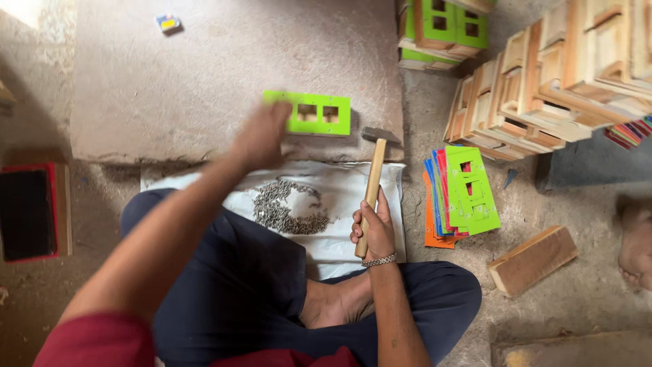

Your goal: The person sits on the floor and assembles small wooden boxes by hammering nails into pre-drilled holes. They use a hammer to drive nails into red and green wooden frames, then place the completed boxes into a stack.

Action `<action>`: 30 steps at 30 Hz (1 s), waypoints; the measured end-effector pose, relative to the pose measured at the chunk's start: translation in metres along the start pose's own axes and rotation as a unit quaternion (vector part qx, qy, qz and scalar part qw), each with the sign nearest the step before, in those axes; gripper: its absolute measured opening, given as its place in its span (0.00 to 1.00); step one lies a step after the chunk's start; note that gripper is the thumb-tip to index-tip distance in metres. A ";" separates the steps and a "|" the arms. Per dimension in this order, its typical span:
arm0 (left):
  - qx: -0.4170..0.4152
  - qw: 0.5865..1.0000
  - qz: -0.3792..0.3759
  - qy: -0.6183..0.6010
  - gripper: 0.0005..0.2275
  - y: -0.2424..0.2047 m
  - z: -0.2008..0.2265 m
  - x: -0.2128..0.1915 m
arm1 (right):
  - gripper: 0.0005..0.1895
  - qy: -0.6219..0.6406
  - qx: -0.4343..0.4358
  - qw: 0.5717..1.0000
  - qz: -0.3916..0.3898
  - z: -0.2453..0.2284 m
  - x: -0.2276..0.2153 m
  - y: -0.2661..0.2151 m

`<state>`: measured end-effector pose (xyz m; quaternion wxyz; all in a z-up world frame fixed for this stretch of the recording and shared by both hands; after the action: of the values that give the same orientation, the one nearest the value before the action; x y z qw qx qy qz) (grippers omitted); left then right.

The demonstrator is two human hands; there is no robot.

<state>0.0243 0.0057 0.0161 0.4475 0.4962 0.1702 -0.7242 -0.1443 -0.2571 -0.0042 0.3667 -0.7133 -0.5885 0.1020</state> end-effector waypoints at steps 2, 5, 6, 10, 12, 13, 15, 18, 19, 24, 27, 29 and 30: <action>-0.112 0.960 -0.232 -0.113 0.24 -0.038 0.033 0.033 | 0.35 -0.003 -0.001 1.000 0.008 -0.003 0.000 0.001; 0.066 0.946 -0.317 0.019 0.17 -0.089 0.072 0.068 | 0.35 -0.011 0.000 1.000 0.021 -0.001 -0.002 -0.004; 0.060 0.955 -0.290 0.015 0.18 -0.096 0.072 0.075 | 0.35 -0.012 -0.003 1.000 0.017 -0.002 -0.001 -0.002; 0.062 0.967 -0.248 0.023 0.16 -0.118 0.066 0.091 | 0.36 0.011 -0.002 1.000 0.006 0.004 -0.002 -0.005; 0.070 0.966 -0.247 0.021 0.14 -0.115 0.063 0.093 | 0.36 -0.005 -0.002 1.000 0.019 0.002 -0.003 -0.005; 0.068 0.968 -0.243 0.008 0.15 -0.111 0.061 0.093 | 0.37 -0.013 -0.004 1.000 0.025 -0.001 -0.004 -0.004; 0.048 0.970 -0.236 -0.022 0.15 -0.112 0.056 0.093 | 0.37 -0.013 -0.008 1.000 0.015 -0.001 -0.001 -0.003; 0.027 0.974 -0.220 -0.053 0.09 -0.119 0.053 0.101 | 0.37 -0.004 -0.007 1.000 0.011 0.004 -0.005 -0.006; 0.037 0.976 -0.210 -0.046 0.06 -0.120 0.051 0.103 | 0.37 0.000 -0.007 1.000 0.011 0.005 -0.006 -0.006; 0.049 0.985 -0.132 -0.101 0.06 -0.116 0.048 0.103 | 0.37 -0.003 0.002 1.000 0.019 0.003 -0.006 -0.004; 0.036 0.986 -0.080 -0.141 0.08 -0.113 0.052 0.091 | 0.37 0.000 0.003 1.000 0.018 0.003 -0.003 -0.004; -0.037 0.980 -0.039 -0.192 0.06 -0.104 0.052 0.081 | 0.37 0.001 0.004 1.000 0.019 0.002 -0.004 -0.004; -0.083 0.971 -0.005 -0.223 0.07 -0.097 0.048 0.073 | 0.37 0.000 0.006 1.000 0.019 0.001 -0.003 -0.004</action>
<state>-0.0901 -0.0100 -0.0454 0.5100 0.2821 0.1282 -0.8025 -0.1488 -0.2596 -0.0029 0.3689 -0.7223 -0.5741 0.1122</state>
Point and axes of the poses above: each hand's wrist, its own y-axis towards the middle knuckle, its own x-axis out of the palm, z = x × y, the point moved 3 cm from there along y, towards the middle knuckle, and after that the axes turned 8 degrees about x, right-handed, at the moved point
